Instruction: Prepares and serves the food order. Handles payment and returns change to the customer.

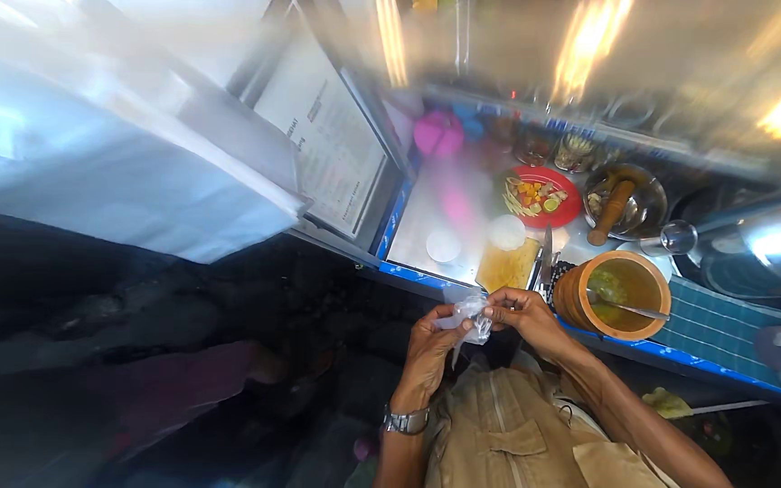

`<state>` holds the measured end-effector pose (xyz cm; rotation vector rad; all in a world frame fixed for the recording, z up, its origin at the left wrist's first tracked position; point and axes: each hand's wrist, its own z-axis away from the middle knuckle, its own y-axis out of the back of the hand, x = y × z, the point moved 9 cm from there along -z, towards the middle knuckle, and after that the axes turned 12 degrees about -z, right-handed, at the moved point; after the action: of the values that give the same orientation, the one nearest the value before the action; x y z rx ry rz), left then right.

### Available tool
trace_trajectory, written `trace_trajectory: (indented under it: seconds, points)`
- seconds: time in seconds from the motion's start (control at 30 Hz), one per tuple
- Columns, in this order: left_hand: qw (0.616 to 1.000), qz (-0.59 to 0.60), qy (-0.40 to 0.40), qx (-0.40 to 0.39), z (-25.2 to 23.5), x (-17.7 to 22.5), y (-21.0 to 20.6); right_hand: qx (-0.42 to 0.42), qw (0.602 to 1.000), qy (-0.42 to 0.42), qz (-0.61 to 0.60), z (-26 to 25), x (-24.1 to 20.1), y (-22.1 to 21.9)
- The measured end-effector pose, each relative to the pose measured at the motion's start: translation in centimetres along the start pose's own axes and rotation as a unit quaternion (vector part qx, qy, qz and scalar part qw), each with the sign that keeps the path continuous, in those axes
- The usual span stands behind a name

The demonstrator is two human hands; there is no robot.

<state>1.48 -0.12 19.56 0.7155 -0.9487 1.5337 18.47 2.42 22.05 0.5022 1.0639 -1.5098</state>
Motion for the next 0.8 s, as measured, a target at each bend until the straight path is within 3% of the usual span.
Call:
trace_trajectory:
  seconds: [0.07, 0.17, 0.23, 0.3, 0.4, 0.53, 0.63, 0.7, 0.77, 0.8]
  points:
    - [0.994, -0.098, -0.031, 0.022, -0.2, 0.1, 1.7, 0.03, 0.994, -0.019, -0.107, -0.3, 0.3, 0.9]
    - [0.977, -0.188, -0.038, 0.097, -0.5, -0.2, 4.0, 0.053, 0.944, -0.065, -0.318, -0.8, 1.9, 1.2]
    - [0.949, -0.278, -0.058, 0.139, -0.6, -0.3, 4.2, 0.038, 0.927, -0.071, -0.367, -1.1, 2.5, 0.3]
    - [0.92, -0.36, -0.103, 0.112, -0.4, 0.6, 2.9, 0.001, 0.95, -0.04, -0.309, -1.5, 2.0, -0.6]
    - [0.9, -0.391, -0.182, 0.068, -0.2, 2.6, 0.7, -0.083, 0.978, -0.008, -0.193, -1.9, 1.2, -2.3]
    - [0.924, -0.345, -0.162, 0.026, -1.0, 3.0, 1.0, -0.109, 0.993, 0.033, -0.007, -2.8, 0.2, -2.0]
    - [0.964, -0.241, -0.113, -0.013, -1.1, 2.5, 2.3, -0.073, 0.956, 0.079, 0.272, -3.5, -1.1, -0.5]
    - [0.986, -0.145, -0.084, -0.007, -1.1, 1.9, 3.2, -0.035, 0.918, 0.095, 0.384, -3.5, -1.8, 0.1]
    - [0.997, -0.068, -0.048, 0.001, -1.2, 1.1, 3.3, -0.023, 0.94, 0.053, 0.336, -3.2, -1.4, 0.4]
    - [0.999, -0.044, -0.028, 0.001, -1.2, 0.7, 3.1, -0.035, 0.969, 0.015, 0.242, -3.1, -0.7, 0.2]
